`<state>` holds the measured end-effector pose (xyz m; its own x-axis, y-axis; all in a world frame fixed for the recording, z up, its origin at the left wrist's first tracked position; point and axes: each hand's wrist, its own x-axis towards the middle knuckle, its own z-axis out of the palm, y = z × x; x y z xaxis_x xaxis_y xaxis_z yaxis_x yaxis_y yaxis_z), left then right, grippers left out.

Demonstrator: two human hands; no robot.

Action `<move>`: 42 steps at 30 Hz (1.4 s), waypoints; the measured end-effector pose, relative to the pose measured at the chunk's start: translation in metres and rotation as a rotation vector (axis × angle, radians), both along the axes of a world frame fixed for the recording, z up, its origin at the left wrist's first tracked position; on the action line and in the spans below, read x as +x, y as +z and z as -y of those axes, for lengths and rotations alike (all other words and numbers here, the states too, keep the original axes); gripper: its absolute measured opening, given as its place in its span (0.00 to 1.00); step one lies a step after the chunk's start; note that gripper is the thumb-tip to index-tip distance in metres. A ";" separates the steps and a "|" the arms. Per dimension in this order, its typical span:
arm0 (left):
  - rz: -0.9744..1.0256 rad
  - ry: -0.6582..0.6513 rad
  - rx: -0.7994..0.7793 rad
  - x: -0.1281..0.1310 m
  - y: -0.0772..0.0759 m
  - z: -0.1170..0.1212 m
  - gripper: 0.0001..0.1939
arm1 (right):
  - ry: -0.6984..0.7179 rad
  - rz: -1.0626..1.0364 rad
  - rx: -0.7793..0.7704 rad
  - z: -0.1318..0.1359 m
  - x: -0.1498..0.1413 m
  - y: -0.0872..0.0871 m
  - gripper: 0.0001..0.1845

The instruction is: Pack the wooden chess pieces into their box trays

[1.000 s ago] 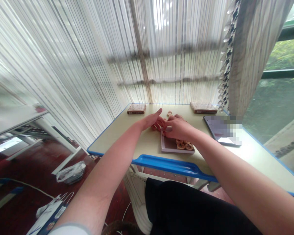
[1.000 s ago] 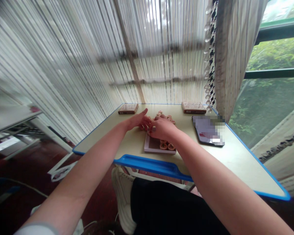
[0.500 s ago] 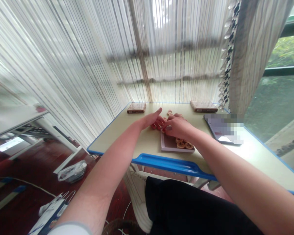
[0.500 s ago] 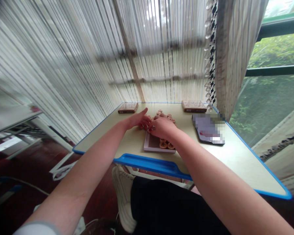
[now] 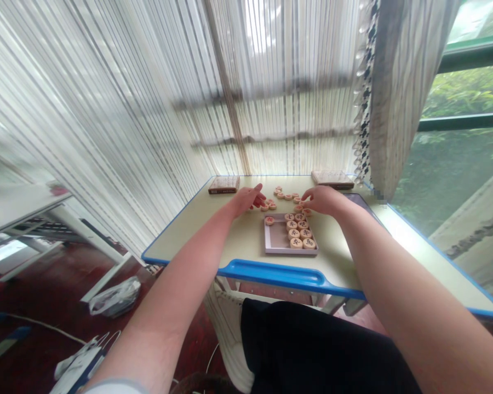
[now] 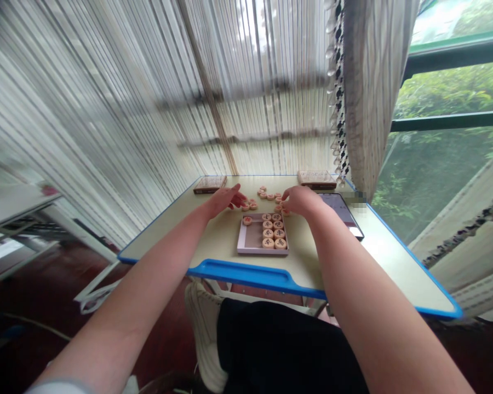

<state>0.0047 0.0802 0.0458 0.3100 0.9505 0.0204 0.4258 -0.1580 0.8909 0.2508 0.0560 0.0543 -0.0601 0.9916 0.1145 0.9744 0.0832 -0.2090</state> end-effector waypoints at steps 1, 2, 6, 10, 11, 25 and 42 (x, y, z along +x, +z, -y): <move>0.006 0.025 0.039 0.000 -0.001 -0.001 0.34 | 0.017 -0.003 -0.037 0.001 -0.002 0.000 0.17; 0.014 0.040 0.066 0.000 -0.001 -0.002 0.34 | 0.034 -0.008 -0.067 0.002 -0.005 0.000 0.17; 0.032 0.022 0.084 -0.002 0.000 -0.002 0.35 | 0.082 -0.029 -0.085 0.005 -0.014 -0.002 0.14; -0.026 -0.034 0.109 -0.004 -0.004 -0.004 0.30 | 0.117 -0.111 -0.037 0.003 -0.013 -0.006 0.15; -0.040 -0.038 0.123 -0.004 -0.006 -0.005 0.29 | 0.114 -0.134 -0.028 0.002 -0.013 -0.006 0.16; -0.171 -0.023 0.227 -0.004 -0.001 0.002 0.22 | 0.056 -0.063 -0.040 -0.001 -0.013 -0.008 0.23; -0.259 -0.062 0.285 -0.007 -0.008 -0.004 0.21 | 0.133 -0.218 -0.069 0.013 -0.029 0.003 0.15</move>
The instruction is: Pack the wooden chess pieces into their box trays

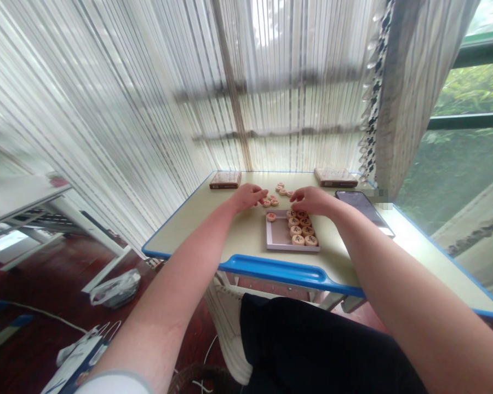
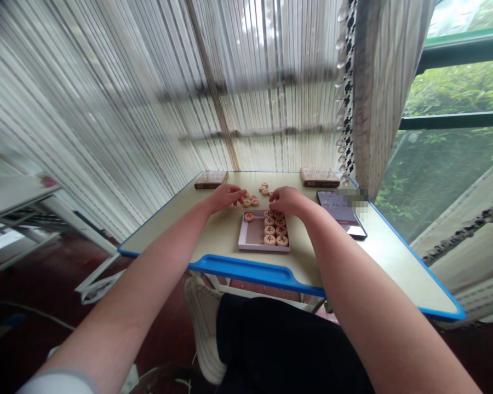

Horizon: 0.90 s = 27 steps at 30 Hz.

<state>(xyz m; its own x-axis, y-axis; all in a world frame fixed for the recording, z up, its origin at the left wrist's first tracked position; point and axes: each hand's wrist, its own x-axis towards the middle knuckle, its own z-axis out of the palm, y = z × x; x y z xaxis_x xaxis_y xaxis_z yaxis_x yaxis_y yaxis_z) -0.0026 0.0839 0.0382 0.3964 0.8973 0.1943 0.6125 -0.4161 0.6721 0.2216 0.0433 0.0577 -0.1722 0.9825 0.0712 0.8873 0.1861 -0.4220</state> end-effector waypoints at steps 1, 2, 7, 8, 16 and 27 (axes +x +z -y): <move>-0.001 -0.001 0.000 0.000 0.000 0.000 0.21 | -0.005 0.014 0.001 0.001 -0.001 0.001 0.14; -0.001 -0.001 -0.001 0.000 -0.001 -0.001 0.21 | -0.025 0.009 0.002 0.002 -0.001 0.002 0.14; 0.005 -0.007 -0.004 -0.001 0.000 0.000 0.21 | -0.104 -0.090 -0.004 -0.003 0.007 -0.001 0.15; 0.007 -0.005 -0.008 -0.001 0.000 0.000 0.21 | -0.095 -0.087 -0.005 -0.005 0.008 -0.003 0.14; 0.026 -0.006 -0.029 -0.001 0.000 0.000 0.21 | -0.086 -0.125 -0.142 -0.013 0.012 -0.015 0.13; 0.067 -0.024 -0.068 0.000 0.001 0.000 0.21 | -0.175 -0.171 -0.040 -0.019 0.016 -0.019 0.14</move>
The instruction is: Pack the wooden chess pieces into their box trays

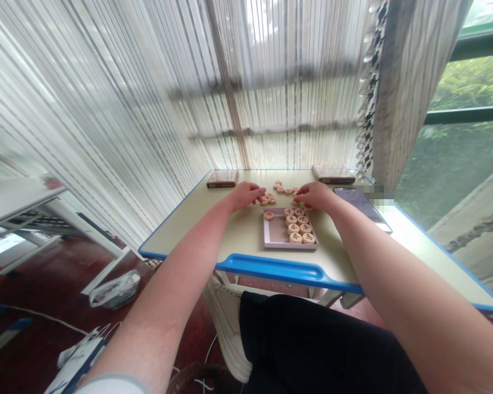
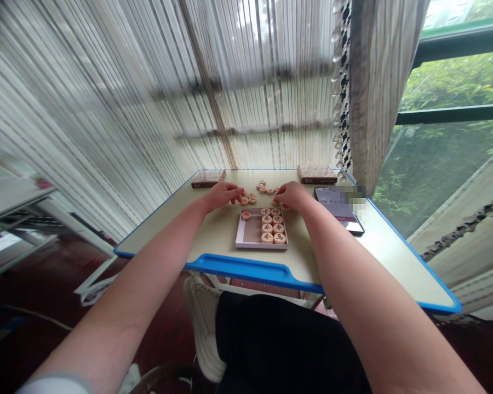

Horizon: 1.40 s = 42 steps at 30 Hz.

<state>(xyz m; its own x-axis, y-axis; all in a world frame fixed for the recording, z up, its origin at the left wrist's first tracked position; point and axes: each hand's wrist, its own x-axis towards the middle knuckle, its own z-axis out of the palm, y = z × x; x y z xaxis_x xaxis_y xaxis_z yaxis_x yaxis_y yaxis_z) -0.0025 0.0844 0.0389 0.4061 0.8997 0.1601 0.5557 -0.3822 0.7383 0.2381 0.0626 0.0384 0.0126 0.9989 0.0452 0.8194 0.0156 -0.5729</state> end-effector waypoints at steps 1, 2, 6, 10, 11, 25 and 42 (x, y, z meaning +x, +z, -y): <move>-0.008 0.001 0.003 0.000 0.001 0.001 0.21 | -0.011 0.005 0.017 0.000 0.001 0.000 0.14; -0.016 0.002 0.006 0.000 0.001 0.002 0.20 | -0.014 0.013 0.022 0.000 0.002 0.001 0.14; -0.028 0.007 0.010 0.001 0.003 0.004 0.20 | 0.008 0.076 -0.019 0.003 0.006 0.006 0.17; -0.029 0.010 0.006 0.002 0.003 0.005 0.19 | 0.025 0.135 -0.024 0.004 0.005 0.008 0.19; -0.030 0.012 0.004 0.002 0.003 0.005 0.19 | 0.028 0.140 -0.022 0.004 0.005 0.008 0.19; -0.047 0.413 0.384 -0.011 0.006 -0.015 0.15 | 0.021 0.253 0.050 0.006 -0.001 0.010 0.18; -0.153 0.370 0.374 -0.011 0.008 -0.009 0.18 | 0.723 0.393 0.228 0.071 -0.059 0.029 0.10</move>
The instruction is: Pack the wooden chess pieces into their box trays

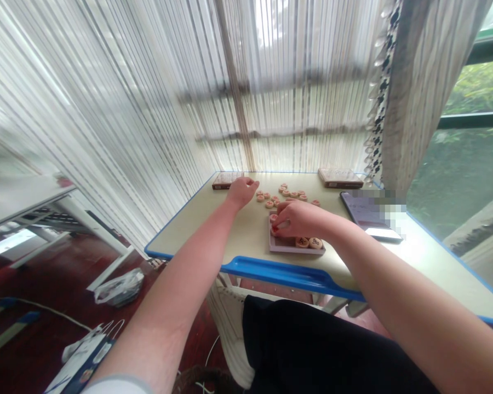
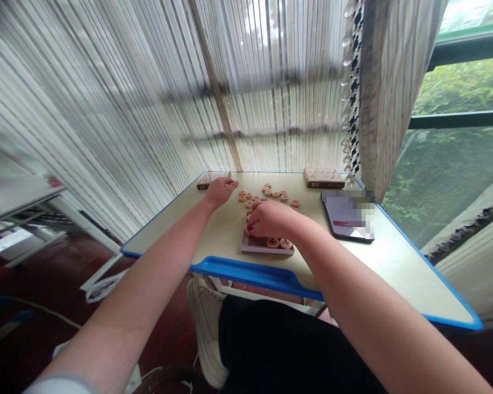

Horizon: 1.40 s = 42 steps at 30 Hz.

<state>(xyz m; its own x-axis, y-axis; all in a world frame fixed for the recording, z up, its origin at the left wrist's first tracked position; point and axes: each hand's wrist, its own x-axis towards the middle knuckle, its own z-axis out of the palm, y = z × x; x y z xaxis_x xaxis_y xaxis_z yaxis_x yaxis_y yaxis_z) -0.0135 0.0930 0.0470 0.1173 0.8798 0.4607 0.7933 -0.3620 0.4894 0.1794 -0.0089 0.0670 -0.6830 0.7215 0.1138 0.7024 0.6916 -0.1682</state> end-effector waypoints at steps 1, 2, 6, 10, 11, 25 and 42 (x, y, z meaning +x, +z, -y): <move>-0.005 -0.001 -0.001 0.000 0.000 0.000 0.18 | -0.015 0.005 0.005 -0.001 0.000 0.000 0.10; -0.009 -0.001 -0.001 0.000 0.000 0.000 0.18 | -0.031 0.006 0.013 -0.001 0.000 0.000 0.11; -0.025 -0.001 0.001 0.000 -0.001 0.000 0.18 | -0.077 -0.003 0.055 -0.004 0.000 0.000 0.13; -0.045 -0.004 -0.002 0.001 0.000 0.001 0.18 | -0.058 0.002 0.038 -0.006 0.001 -0.001 0.12; -0.046 -0.001 -0.005 0.001 0.000 0.001 0.18 | -0.051 -0.004 0.046 -0.006 0.001 -0.002 0.13; -0.078 -0.021 -0.012 0.001 -0.001 0.001 0.19 | -0.261 -0.034 0.170 -0.018 -0.002 -0.012 0.13; -0.104 -0.035 -0.018 0.003 -0.003 0.001 0.18 | -0.255 -0.063 0.154 -0.018 -0.001 -0.011 0.13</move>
